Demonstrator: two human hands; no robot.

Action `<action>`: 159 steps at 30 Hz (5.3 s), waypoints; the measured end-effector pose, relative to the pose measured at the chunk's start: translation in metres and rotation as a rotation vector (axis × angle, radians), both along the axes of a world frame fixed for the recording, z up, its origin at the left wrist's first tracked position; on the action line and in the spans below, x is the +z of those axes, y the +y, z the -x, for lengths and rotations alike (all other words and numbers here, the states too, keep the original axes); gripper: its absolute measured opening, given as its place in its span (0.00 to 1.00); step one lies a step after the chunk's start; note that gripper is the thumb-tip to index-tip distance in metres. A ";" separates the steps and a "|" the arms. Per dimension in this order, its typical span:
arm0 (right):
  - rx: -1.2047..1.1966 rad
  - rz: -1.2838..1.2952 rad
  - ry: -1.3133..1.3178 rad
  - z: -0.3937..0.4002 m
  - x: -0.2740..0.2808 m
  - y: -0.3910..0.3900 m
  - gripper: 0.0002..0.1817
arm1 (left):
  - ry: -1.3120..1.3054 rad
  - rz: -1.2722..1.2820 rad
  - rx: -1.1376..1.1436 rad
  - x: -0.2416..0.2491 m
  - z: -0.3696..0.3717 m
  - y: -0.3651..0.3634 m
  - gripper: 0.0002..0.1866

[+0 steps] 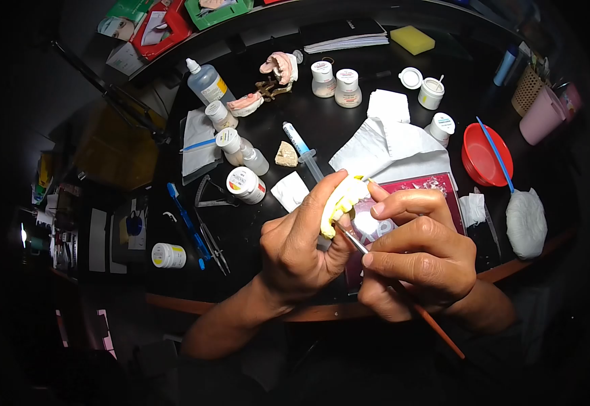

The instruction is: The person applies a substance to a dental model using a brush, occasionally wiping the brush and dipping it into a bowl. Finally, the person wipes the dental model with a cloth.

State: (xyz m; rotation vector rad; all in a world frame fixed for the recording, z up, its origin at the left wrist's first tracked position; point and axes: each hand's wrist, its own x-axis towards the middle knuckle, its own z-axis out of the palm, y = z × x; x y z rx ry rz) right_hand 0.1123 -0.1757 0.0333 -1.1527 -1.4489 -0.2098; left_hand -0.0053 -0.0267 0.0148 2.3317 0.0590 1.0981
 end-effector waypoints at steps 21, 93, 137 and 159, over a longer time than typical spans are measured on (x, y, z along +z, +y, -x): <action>-0.056 -0.040 0.029 -0.021 0.003 -0.009 0.13 | -0.016 0.320 0.002 0.003 -0.001 0.005 0.18; -0.202 -0.016 0.121 -0.021 -0.008 0.015 0.11 | 0.277 0.657 -0.298 0.001 -0.002 0.005 0.14; 0.059 0.206 0.277 0.005 0.000 -0.001 0.07 | -0.098 0.473 -0.136 0.015 0.005 0.020 0.20; 0.126 -0.014 0.085 -0.009 -0.001 -0.003 0.10 | -0.045 0.448 -0.280 0.004 -0.001 -0.001 0.21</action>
